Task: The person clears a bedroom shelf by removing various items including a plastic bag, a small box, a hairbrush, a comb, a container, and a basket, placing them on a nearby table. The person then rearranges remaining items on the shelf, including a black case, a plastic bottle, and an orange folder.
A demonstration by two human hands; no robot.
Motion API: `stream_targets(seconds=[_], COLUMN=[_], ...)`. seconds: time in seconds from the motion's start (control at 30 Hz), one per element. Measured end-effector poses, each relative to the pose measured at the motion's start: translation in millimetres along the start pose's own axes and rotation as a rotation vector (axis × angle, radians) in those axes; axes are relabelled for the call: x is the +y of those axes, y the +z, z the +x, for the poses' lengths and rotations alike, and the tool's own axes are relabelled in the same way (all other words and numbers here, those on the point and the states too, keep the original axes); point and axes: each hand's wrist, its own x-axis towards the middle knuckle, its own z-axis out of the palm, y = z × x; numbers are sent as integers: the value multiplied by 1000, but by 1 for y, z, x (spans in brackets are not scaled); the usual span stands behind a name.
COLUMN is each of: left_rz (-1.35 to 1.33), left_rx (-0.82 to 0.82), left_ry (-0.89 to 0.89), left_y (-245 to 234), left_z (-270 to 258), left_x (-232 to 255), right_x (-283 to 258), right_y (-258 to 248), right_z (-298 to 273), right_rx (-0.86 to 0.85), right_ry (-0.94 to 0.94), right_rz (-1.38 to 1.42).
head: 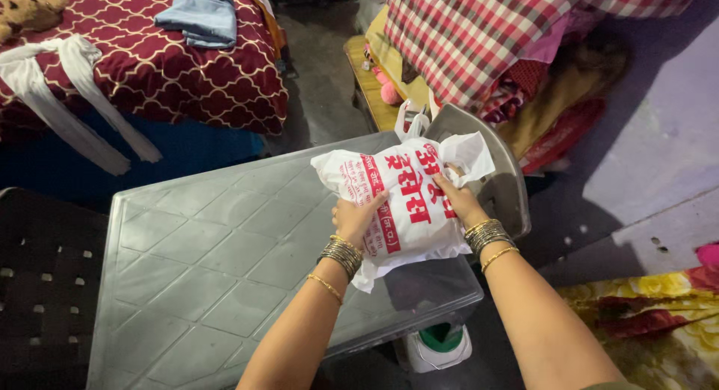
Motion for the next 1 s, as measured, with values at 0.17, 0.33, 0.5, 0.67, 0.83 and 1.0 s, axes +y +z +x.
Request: stream_targets(seconds=[0.17,0.33,0.5,0.67,0.83,1.0], left_rz=[-11,16,-72,-42,-54,-293], left_rx=[0,58,71,104,104,-70], left_ry=[-40,-15,-57,-53,-33,-151], left_y=[1,-6,-11,-7,-8,-19], left_z=[-1,-5,-11,-11,-12,-13], left_x=[-8,-10,-17,-28,-41,-39], right_x=[6,5,2,-1,11,17], right_y=[-2,-7,-15,-21,-31,-30], right_z=[0,-12,-27,-41,-37,-27], right_rx=[17,86,124,155,165,24], right_ry=[-316,-83,-94,-155,-197,49], right_rz=[-118,-294,-272,-243,-260,-150])
